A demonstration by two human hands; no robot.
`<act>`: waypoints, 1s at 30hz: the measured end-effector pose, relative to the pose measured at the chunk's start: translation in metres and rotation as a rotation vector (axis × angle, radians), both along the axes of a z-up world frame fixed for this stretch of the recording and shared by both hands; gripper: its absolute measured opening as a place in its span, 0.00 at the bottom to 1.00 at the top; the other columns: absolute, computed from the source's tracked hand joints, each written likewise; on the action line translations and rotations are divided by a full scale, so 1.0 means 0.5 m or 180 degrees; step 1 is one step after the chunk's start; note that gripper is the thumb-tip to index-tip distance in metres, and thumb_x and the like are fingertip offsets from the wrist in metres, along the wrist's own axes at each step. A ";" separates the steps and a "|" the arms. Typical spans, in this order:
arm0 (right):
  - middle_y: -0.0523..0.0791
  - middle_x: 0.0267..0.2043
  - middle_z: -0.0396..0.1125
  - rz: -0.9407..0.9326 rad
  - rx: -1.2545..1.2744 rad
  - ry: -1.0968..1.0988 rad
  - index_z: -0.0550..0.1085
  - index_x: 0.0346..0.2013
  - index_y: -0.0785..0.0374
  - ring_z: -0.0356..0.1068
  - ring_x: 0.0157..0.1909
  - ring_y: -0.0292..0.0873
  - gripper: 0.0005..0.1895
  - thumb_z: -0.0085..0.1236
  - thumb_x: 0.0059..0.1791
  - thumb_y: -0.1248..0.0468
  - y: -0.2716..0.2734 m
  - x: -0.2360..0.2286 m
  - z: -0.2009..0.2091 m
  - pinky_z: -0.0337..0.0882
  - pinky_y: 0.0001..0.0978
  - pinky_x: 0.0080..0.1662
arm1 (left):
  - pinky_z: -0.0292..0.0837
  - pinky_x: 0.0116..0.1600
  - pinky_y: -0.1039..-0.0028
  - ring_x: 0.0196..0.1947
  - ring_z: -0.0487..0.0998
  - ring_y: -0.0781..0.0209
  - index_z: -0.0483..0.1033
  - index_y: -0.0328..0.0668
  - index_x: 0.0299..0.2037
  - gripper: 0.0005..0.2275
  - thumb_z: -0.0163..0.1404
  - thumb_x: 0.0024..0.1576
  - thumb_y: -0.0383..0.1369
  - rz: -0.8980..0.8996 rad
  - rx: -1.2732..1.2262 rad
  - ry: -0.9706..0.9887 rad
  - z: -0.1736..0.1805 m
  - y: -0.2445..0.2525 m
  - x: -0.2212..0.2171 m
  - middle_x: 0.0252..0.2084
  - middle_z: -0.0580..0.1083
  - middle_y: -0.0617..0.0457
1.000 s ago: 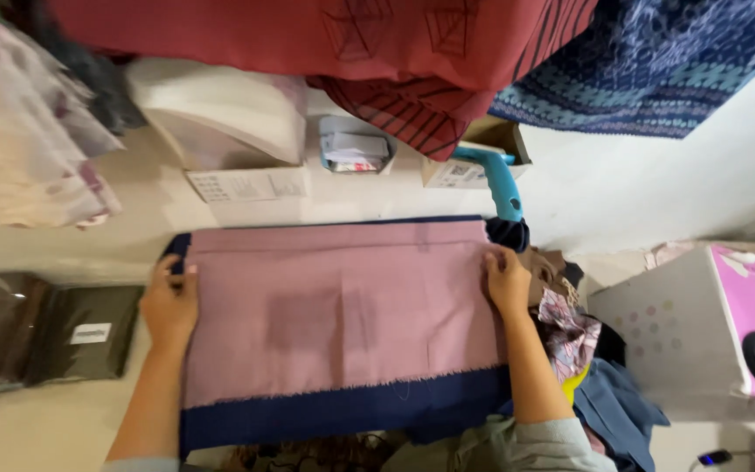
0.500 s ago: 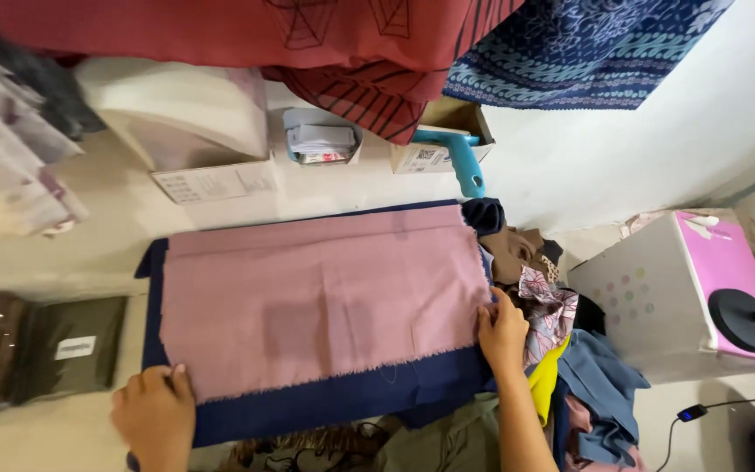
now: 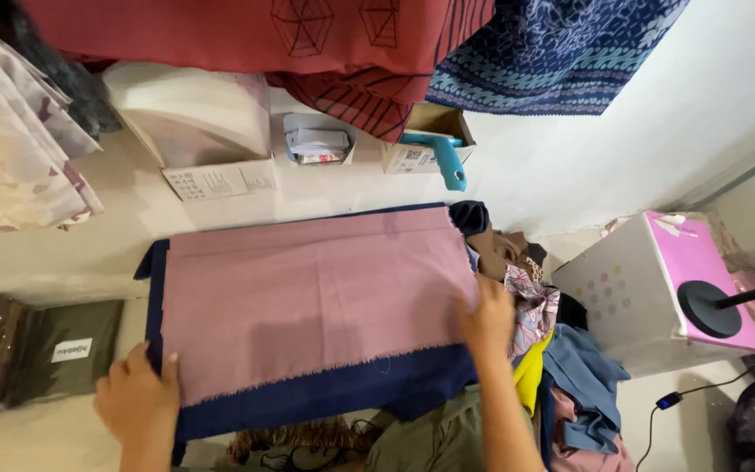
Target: Cleaning a piece of fabric with a lint roller and then folding it neatly.
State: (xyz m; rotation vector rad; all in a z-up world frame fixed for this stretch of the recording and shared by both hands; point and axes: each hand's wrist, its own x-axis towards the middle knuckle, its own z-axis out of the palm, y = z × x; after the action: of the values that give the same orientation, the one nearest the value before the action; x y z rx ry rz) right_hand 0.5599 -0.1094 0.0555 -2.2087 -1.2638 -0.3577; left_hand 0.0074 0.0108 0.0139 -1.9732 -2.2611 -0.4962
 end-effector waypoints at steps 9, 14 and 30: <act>0.43 0.79 0.50 0.2594 -0.1011 -0.0834 0.66 0.70 0.43 0.43 0.80 0.52 0.31 0.32 0.58 0.35 0.175 -0.262 -0.031 0.35 0.63 0.72 | 0.53 0.75 0.42 0.76 0.58 0.35 0.64 0.60 0.73 0.31 0.42 0.60 0.57 -0.1637 0.0101 0.0046 0.013 0.093 0.202 0.76 0.62 0.47; 0.41 0.78 0.51 0.1400 -0.1232 0.0155 0.62 0.71 0.37 0.43 0.80 0.51 0.33 0.41 0.52 0.36 0.155 0.004 0.015 0.34 0.61 0.72 | 0.41 0.76 0.49 0.78 0.48 0.42 0.52 0.68 0.76 0.34 0.32 0.59 0.62 -0.1715 -0.0144 0.0122 -0.006 0.124 0.188 0.79 0.53 0.57; 0.42 0.59 0.68 0.1860 -0.0039 -0.0853 0.74 0.58 0.48 0.67 0.58 0.53 0.24 0.50 0.54 0.42 0.255 -0.001 0.057 0.60 0.54 0.59 | 0.43 0.77 0.51 0.77 0.50 0.34 0.55 0.62 0.76 0.33 0.33 0.60 0.61 -0.1809 -0.0051 0.0092 -0.041 0.241 0.172 0.78 0.55 0.52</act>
State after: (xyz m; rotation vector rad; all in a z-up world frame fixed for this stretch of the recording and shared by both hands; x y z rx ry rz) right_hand 0.5595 0.0181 0.0841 -1.7280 -1.9784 -0.4148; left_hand 0.0936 0.1311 -0.0066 -2.6033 -1.6615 -0.4854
